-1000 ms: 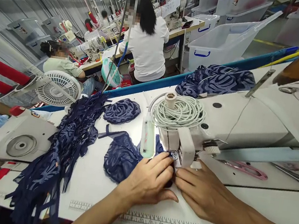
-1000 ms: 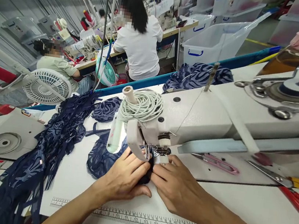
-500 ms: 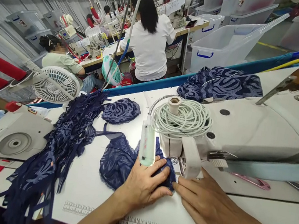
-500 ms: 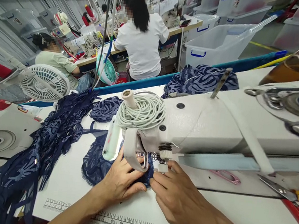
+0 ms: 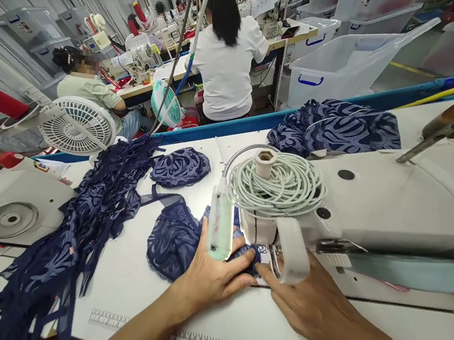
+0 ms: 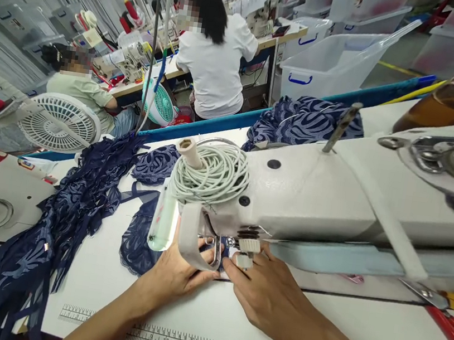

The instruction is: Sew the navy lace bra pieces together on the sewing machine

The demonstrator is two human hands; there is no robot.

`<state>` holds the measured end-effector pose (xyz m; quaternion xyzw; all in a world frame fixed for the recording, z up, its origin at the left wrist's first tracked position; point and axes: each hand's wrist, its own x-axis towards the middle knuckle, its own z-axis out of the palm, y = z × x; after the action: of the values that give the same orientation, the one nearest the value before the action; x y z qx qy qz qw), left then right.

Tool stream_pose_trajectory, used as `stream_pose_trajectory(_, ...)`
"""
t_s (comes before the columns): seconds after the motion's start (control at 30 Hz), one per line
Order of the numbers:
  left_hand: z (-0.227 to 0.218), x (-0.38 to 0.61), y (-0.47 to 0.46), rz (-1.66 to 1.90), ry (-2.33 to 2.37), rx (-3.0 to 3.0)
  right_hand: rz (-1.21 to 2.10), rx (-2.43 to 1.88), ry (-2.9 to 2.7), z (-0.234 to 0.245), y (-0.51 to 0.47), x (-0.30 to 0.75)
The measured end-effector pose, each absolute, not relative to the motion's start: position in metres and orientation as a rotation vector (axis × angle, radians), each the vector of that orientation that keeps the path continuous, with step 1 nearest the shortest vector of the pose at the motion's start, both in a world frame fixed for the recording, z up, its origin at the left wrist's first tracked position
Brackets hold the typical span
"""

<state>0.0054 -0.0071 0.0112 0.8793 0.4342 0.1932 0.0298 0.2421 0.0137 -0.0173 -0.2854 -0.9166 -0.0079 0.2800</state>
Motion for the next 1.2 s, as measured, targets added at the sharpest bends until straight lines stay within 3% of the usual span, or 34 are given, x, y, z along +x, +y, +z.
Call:
stream_pose_trajectory(0.4,0.011,0.015,-0.012,0.517,1.288,2.707,-0.134,-0.840,-2.505,-0.039,0.015,0.244)
stream_pose_trajectory(1.03,0.019,0.041,-0.024,0.748,1.691,2.650,-0.063,-0.943,-2.223,-0.005,0.022,0.239)
stream_pose_trajectory(1.2,0.019,0.057,-0.032,0.658,1.754,2.963,-0.064,-0.935,-2.176,0.000,0.021,0.238)
